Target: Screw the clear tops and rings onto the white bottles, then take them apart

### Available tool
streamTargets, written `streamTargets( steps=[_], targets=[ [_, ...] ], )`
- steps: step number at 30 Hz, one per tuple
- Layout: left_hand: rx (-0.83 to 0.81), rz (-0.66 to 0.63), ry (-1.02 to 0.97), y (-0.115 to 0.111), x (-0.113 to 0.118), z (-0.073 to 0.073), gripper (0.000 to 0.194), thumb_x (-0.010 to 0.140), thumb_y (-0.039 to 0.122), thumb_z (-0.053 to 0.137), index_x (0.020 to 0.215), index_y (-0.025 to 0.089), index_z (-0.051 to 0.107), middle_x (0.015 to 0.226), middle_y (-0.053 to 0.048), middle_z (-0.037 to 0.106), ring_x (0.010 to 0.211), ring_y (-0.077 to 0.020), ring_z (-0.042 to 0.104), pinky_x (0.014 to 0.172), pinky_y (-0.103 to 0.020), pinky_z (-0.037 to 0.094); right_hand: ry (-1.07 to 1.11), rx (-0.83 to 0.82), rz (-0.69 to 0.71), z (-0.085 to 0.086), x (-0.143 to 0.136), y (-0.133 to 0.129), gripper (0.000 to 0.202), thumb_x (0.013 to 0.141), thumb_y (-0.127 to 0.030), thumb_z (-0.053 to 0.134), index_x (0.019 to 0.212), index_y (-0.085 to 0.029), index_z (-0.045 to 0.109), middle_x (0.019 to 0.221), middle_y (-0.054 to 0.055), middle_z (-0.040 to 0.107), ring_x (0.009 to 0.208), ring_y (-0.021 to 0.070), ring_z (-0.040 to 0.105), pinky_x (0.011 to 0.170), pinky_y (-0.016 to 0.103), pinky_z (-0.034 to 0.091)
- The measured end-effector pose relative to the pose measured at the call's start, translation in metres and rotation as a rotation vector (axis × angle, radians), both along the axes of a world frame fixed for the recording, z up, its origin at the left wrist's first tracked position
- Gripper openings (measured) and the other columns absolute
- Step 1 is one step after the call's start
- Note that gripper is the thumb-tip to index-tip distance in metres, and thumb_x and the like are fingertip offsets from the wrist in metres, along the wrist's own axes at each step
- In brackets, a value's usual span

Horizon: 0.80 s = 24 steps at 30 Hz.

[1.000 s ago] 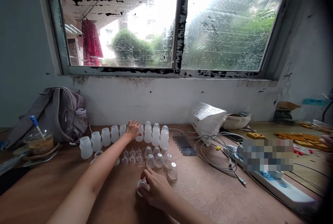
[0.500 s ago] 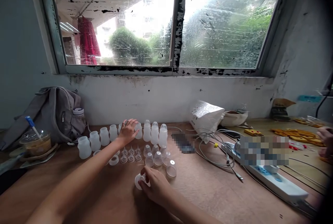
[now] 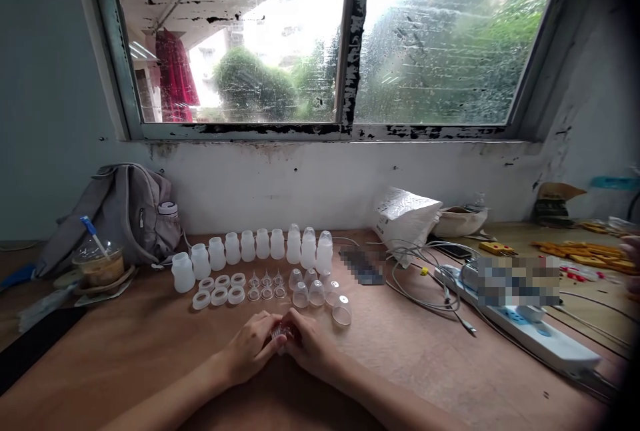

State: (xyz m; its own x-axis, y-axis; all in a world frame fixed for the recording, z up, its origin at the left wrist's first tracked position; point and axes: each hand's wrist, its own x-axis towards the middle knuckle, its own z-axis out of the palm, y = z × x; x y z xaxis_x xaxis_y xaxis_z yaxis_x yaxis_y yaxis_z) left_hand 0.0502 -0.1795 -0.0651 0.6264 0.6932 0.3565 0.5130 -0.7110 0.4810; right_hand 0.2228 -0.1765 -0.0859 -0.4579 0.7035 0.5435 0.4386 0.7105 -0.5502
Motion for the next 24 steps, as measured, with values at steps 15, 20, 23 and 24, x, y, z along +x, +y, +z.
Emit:
streamTargets(
  steps=[15, 20, 23, 24],
  targets=[
    [0.028, 0.228, 0.110, -0.004, -0.073, 0.008, 0.026, 0.086, 0.039, 0.034, 0.084, 0.020, 0.052, 0.082, -0.004, 0.055, 0.079, -0.0171, 0.050, 0.076, -0.030, 0.041, -0.063, -0.018, -0.050, -0.004, -0.007, 0.010, 0.035, 0.061, 0.000, 0.041, 0.090, -0.020, 0.043, 0.085, 0.002, 0.049, 0.075, 0.0138, 0.047, 0.065, 0.024, 0.039],
    [0.136, 0.329, 0.186, -0.001, -0.124, 0.004, 0.027, 0.083, 0.043, 0.041, 0.074, 0.020, 0.052, 0.077, -0.001, 0.057, 0.075, -0.0165, 0.051, 0.073, -0.029, 0.041, -0.058, 0.015, -0.103, -0.012, -0.034, 0.034, 0.024, 0.071, -0.008, 0.045, 0.093, -0.019, 0.045, 0.090, 0.005, 0.051, 0.077, 0.0153, 0.049, 0.069, 0.026, 0.041],
    [0.198, 0.379, 0.216, 0.002, -0.142, 0.001, 0.025, 0.083, 0.041, 0.041, 0.077, 0.020, 0.053, 0.077, -0.001, 0.058, 0.075, -0.0168, 0.053, 0.074, -0.030, 0.041, -0.086, 0.012, -0.138, -0.013, -0.051, 0.046, 0.020, 0.074, -0.011, 0.045, 0.093, -0.018, 0.046, 0.088, 0.006, 0.052, 0.075, 0.0156, 0.050, 0.068, 0.027, 0.042],
    [0.221, 0.391, 0.221, 0.004, -0.146, 0.000, 0.024, 0.083, 0.040, 0.041, 0.077, 0.020, 0.053, 0.078, -0.001, 0.059, 0.076, -0.0170, 0.053, 0.075, -0.031, 0.041, -0.096, 0.007, -0.151, -0.013, -0.056, 0.049, 0.020, 0.075, -0.012, 0.046, 0.093, -0.018, 0.047, 0.087, 0.006, 0.053, 0.073, 0.0155, 0.051, 0.067, 0.027, 0.042]
  ],
)
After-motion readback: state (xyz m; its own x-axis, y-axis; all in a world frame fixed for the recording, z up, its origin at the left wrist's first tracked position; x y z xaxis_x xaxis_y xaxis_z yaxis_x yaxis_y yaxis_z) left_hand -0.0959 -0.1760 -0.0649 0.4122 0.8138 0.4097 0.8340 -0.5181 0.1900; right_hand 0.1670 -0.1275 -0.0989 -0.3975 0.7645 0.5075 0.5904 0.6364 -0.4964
